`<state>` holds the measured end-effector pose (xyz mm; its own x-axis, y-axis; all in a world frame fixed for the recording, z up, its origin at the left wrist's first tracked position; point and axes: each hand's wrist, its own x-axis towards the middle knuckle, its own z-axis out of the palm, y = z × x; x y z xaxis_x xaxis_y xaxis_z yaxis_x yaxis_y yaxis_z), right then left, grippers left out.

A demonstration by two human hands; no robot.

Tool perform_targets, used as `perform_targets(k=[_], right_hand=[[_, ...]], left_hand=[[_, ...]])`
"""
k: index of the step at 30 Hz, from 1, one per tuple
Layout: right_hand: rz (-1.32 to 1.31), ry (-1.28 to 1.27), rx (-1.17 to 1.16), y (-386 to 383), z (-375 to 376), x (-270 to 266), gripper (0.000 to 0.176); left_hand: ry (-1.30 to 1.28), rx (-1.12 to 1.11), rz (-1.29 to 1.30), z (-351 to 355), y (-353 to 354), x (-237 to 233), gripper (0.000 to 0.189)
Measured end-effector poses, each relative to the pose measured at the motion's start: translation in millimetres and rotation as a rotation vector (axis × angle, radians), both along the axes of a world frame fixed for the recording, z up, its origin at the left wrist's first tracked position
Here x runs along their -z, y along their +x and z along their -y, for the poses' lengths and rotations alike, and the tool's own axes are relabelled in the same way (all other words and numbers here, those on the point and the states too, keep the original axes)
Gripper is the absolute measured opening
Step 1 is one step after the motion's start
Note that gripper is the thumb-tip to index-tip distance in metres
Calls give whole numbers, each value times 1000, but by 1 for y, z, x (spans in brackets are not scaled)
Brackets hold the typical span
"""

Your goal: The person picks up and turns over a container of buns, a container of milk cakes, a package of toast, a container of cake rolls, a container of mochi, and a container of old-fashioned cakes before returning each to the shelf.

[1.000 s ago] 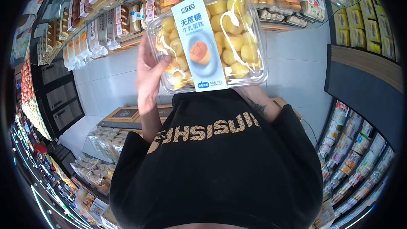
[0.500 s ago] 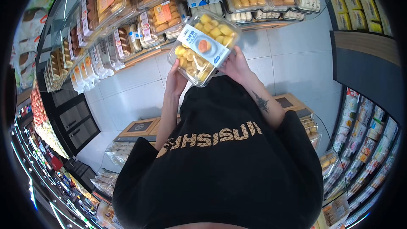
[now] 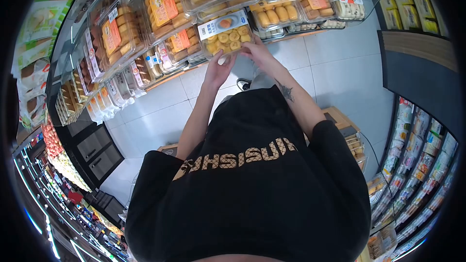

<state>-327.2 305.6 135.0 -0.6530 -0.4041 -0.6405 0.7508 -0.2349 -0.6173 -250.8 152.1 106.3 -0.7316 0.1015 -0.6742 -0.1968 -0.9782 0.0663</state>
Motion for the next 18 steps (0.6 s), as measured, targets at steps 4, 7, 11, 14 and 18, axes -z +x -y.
perform_targets(k=[4, 7, 11, 14, 18], right_hand=[[110, -66, 108, -18, 3, 54, 38], [214, -135, 136, -30, 6, 73, 27], [213, -92, 174, -29, 9, 65, 28], [30, 162, -143, -6, -14, 111, 31], [-503, 1026, -834, 37, -77, 133, 39]], left_hand=[[-32, -51, 115, 5, -31, 32, 35], [-150, -60, 58, 11, -43, 49, 28], [-234, 26, -44, 11, -36, 37, 28], [-356, 172, 76, 10, -10, 32, 32], [-570, 318, 147, 12, 66, 63, 36]])
